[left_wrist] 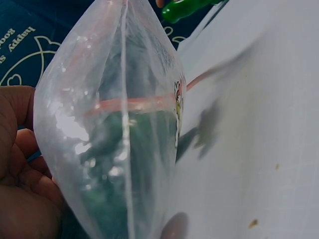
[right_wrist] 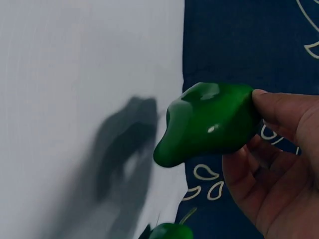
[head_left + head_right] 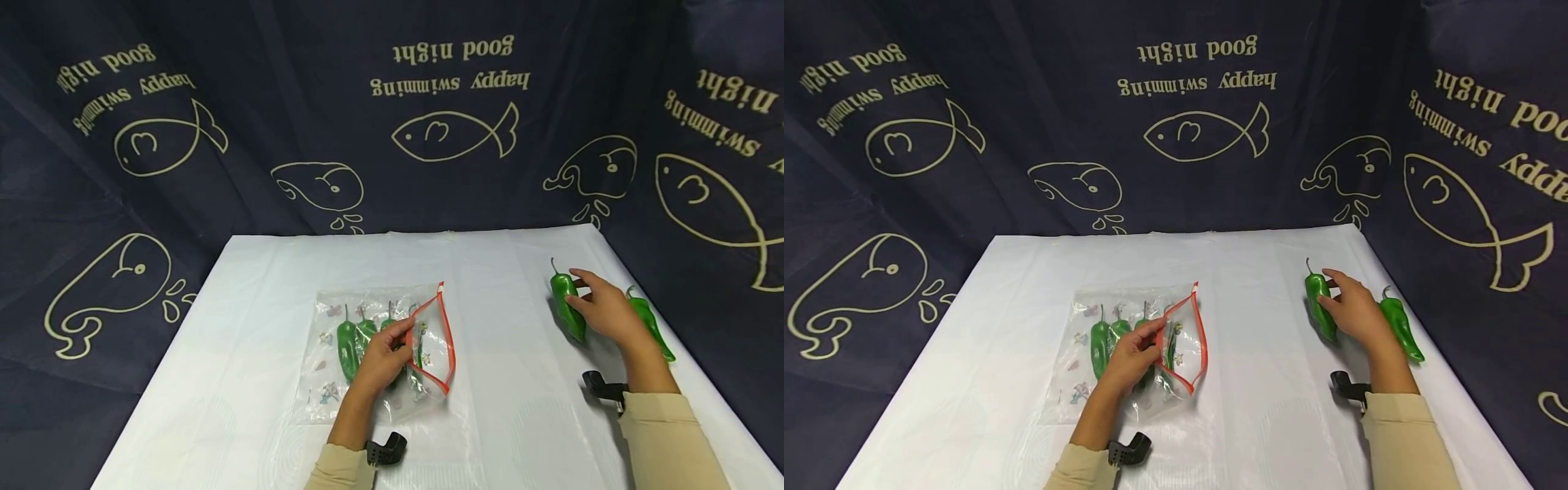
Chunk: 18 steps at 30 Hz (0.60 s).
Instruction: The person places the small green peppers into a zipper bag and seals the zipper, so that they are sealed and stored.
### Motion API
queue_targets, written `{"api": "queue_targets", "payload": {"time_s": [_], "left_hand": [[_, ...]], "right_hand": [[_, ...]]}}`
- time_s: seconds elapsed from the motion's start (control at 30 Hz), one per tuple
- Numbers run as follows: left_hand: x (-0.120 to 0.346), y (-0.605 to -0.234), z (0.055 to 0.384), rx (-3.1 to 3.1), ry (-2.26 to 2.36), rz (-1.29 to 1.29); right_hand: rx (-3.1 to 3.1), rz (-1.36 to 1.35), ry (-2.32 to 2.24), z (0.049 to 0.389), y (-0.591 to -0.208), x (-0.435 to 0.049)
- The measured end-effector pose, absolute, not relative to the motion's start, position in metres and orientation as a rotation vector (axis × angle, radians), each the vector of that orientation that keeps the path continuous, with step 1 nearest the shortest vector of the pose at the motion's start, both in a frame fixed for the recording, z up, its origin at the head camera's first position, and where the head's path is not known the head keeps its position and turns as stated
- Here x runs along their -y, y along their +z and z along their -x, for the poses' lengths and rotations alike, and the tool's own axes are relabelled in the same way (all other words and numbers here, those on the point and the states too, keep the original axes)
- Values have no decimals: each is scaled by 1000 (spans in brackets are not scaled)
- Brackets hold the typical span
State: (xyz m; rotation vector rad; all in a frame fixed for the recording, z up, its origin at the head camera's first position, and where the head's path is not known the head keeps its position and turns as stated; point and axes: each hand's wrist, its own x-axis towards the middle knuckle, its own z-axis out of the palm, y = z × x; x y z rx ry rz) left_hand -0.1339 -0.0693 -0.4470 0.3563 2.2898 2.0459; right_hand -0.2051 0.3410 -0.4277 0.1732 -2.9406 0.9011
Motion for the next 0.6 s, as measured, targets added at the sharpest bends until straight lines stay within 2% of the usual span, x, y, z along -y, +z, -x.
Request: {"api": "queue_targets", "payload": {"time_s": [0.6], "left_hand": [[70, -448, 133, -2296, 2039, -374]], "right_hand": [[2817, -302, 1060, 204, -426, -285]]}}
